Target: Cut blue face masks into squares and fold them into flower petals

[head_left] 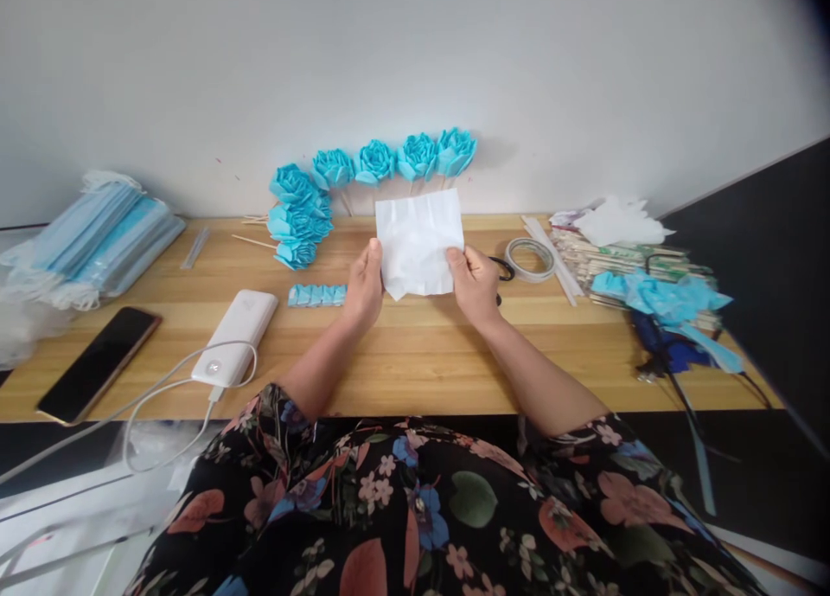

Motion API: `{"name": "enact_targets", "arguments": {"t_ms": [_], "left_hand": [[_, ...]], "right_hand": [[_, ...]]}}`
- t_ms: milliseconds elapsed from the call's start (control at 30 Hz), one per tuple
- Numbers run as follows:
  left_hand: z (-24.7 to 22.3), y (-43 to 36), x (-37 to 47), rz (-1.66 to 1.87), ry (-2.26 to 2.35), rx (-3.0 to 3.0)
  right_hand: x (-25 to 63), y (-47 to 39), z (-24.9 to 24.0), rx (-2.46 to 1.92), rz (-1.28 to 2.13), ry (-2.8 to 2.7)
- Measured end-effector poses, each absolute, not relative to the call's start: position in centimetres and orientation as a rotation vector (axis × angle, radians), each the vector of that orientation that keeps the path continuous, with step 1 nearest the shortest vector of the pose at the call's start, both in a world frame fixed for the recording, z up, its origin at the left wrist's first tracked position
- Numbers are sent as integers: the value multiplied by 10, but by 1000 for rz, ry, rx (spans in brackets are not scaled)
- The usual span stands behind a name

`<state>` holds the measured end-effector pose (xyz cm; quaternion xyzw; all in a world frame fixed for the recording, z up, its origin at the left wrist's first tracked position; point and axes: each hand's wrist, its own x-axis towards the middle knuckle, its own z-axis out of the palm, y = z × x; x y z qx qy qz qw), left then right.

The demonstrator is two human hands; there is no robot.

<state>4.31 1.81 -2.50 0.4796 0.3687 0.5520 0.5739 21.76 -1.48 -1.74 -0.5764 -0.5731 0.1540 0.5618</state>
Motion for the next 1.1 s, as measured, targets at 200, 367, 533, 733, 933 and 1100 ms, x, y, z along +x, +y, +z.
{"name": "enact_targets", "arguments": {"t_ms": [200,367,533,733,933,1100], "left_hand": [[-26,12,49,976,763,1075],[-25,14,48,979,795,1147],[-24,13,49,1084,849,1150],[-19,10,50,1191,856,1148],[-26,10,54,1178,864,1185],[-29,10,55,1143,885,1221]], "right_hand": [[232,-8,-20,-1363,380,-1213],[234,-2,-25,-1286,548,-1104],[227,1,-25,-1108,1074,-975],[222,-2,-27,-1010,1253,-1102],[219,-4,-35,-1093,1047,-1270],[220,-2,-37,-1207,944,-1204]]}}
